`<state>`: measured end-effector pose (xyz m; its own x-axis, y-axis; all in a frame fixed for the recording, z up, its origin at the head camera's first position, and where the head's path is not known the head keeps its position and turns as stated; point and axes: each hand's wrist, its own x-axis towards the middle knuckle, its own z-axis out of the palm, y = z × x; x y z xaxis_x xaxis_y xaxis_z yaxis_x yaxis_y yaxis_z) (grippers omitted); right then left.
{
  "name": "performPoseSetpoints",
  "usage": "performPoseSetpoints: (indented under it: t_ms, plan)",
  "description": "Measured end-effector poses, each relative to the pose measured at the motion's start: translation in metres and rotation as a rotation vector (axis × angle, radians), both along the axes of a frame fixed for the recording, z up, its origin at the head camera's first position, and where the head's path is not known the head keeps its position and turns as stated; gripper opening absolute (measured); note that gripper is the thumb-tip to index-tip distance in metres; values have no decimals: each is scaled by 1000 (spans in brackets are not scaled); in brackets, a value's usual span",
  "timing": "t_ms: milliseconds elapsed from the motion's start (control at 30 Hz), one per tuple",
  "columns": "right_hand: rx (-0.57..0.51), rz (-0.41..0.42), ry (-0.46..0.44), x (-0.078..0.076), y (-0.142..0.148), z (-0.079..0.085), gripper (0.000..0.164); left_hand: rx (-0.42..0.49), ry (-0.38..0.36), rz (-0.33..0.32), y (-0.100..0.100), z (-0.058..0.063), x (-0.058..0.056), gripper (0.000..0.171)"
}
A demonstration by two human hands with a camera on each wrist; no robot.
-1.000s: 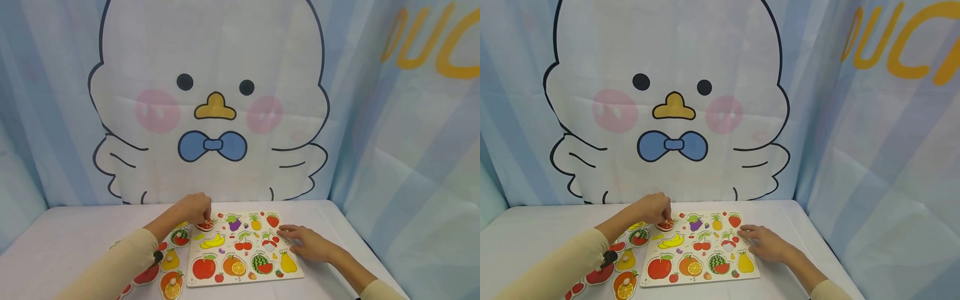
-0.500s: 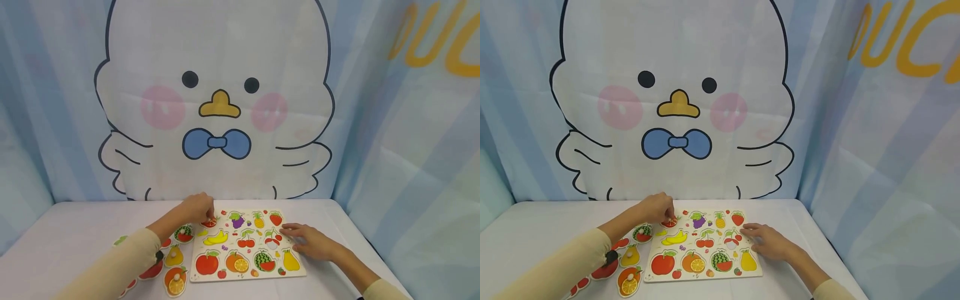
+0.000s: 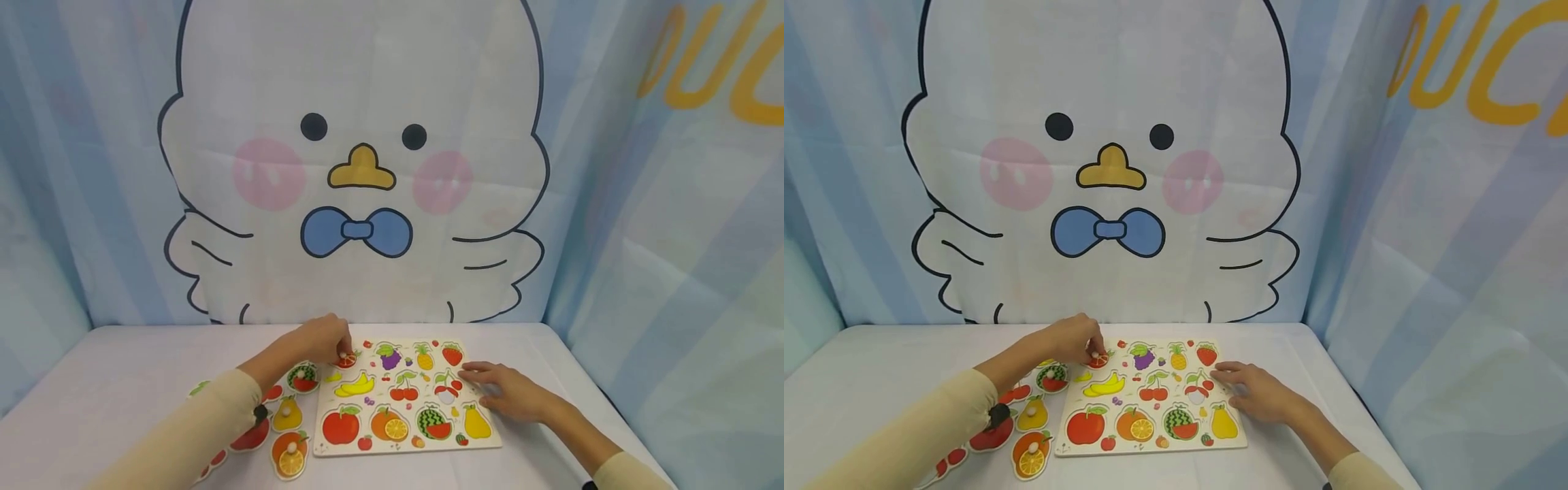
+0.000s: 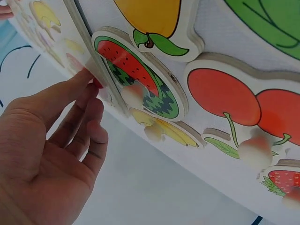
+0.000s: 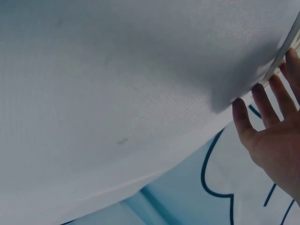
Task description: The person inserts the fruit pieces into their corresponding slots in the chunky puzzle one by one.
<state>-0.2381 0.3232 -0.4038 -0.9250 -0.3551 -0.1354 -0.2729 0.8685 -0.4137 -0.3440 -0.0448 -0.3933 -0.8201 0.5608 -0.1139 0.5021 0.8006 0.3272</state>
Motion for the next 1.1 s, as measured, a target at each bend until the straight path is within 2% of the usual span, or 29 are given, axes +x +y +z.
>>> performPoseSetpoints:
  t_ms: [167,267,400,533,667,767,967,1100]
  plan:
    - [-26,1,-2,0,1,-3,52,-1,-50,-9,-7,3,6,31]
    - [-28,4,0,1,2,-4,52,33,-86,-22,-13,4,9,38]
    - [-18,22,8,0,3,-4,52,95,-116,-49,-21,5,8,43]
    - [-20,36,16,-1,3,-4,52,129,-90,-57,-26,12,6,40]
    - [-23,14,11,-1,2,-4,52,114,-68,-22,-31,17,4,37]
    - [-26,6,2,-2,2,-4,52,93,-70,-7,-35,18,4,35]
    - [-36,41,8,-3,2,-3,52,62,-76,-7,-48,19,6,32]
    - [-23,6,3,-2,1,-3,52,58,-97,20,-60,21,9,31]
